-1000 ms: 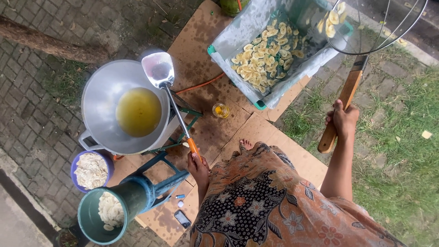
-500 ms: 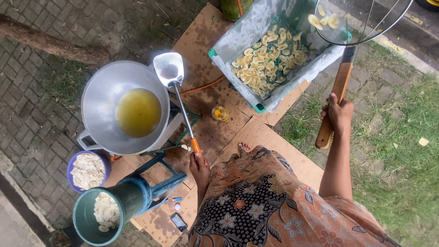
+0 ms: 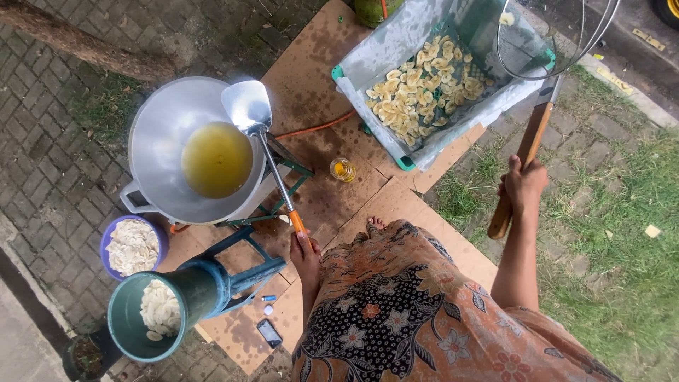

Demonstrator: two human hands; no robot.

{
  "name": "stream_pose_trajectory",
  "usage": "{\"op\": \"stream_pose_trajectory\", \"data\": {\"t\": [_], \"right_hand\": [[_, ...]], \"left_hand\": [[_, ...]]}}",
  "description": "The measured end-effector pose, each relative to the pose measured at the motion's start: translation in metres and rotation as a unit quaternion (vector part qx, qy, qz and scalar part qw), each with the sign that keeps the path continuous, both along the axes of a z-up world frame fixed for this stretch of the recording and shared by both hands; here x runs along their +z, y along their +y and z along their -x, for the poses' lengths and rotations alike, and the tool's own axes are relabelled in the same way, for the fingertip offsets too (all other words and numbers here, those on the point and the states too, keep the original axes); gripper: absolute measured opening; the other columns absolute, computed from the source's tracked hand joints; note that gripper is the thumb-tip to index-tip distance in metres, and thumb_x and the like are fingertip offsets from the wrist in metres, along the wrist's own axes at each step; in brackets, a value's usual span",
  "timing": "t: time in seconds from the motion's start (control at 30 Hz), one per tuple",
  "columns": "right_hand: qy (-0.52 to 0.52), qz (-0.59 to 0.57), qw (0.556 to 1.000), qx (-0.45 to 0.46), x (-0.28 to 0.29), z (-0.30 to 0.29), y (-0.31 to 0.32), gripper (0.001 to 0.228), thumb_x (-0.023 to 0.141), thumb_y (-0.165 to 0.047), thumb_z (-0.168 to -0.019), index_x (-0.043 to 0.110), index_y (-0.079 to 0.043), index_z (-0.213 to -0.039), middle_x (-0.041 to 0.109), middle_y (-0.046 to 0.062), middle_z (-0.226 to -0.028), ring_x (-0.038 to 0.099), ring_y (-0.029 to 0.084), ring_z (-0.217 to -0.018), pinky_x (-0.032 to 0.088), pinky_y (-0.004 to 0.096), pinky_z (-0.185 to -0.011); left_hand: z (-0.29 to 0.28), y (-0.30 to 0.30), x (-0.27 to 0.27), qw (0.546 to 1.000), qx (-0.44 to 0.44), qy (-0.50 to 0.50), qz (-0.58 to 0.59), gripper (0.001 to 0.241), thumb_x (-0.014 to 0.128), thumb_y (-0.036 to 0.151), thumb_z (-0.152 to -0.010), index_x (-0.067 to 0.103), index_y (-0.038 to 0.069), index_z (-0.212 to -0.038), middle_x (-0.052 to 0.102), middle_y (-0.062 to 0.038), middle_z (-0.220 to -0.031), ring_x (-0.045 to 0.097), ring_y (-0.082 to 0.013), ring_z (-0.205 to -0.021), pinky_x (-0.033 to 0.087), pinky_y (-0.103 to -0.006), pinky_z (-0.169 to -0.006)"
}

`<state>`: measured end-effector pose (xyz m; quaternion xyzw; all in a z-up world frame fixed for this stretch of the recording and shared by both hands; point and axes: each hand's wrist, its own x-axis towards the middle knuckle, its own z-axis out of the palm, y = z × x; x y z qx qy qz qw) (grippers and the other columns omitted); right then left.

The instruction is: Frying crackers in a large wok using a spatula and a mesh strainer

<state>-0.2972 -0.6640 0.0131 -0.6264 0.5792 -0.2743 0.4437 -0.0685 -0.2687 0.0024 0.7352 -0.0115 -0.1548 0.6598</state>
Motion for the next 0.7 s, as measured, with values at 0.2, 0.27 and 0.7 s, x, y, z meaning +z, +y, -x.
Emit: {"op": "stream_pose_trajectory", "data": {"t": [0.2,0.27,0.7], "right_hand": [[0.034,0.019,0.999,0.007,-0.009,0.017,0.003,0.028,0.057,-0.013,-0.104,0.051,0.011,-0.090,0.056,0.021,-0.058,0.054,0.025,-0.035,0.046,0.037,-0.029],[0.003,-0.006,1.000,0.001,-0.004,0.011,0.012,0.029,0.056,-0.014,-0.104,0.051,0.012,-0.092,0.056,0.021,-0.059,0.054,0.023,-0.037,0.047,0.036,-0.030],[-0.192,-0.168,0.958,0.128,0.039,-0.015,0.075,0.036,0.054,-0.025,-0.105,0.052,0.010,-0.103,0.048,0.014,-0.061,0.047,0.016,-0.035,0.046,0.031,-0.032]], "left_hand": [[0.008,-0.011,0.001,0.998,0.006,0.053,0.033,0.040,0.033,0.036,-0.104,0.052,0.003,-0.093,0.047,-0.006,-0.052,0.043,-0.0107,-0.032,0.036,-0.0209,-0.029],[0.009,-0.011,0.000,0.997,0.005,0.060,0.046,0.039,0.033,0.035,-0.104,0.052,0.002,-0.093,0.044,-0.005,-0.052,0.040,-0.0099,-0.031,0.034,-0.0203,-0.028],[0.013,-0.002,-0.007,0.993,-0.042,0.087,0.070,0.041,0.036,0.036,-0.103,0.053,-0.001,-0.102,0.042,-0.001,-0.052,0.038,-0.0075,-0.032,0.033,-0.0194,-0.029]]}}
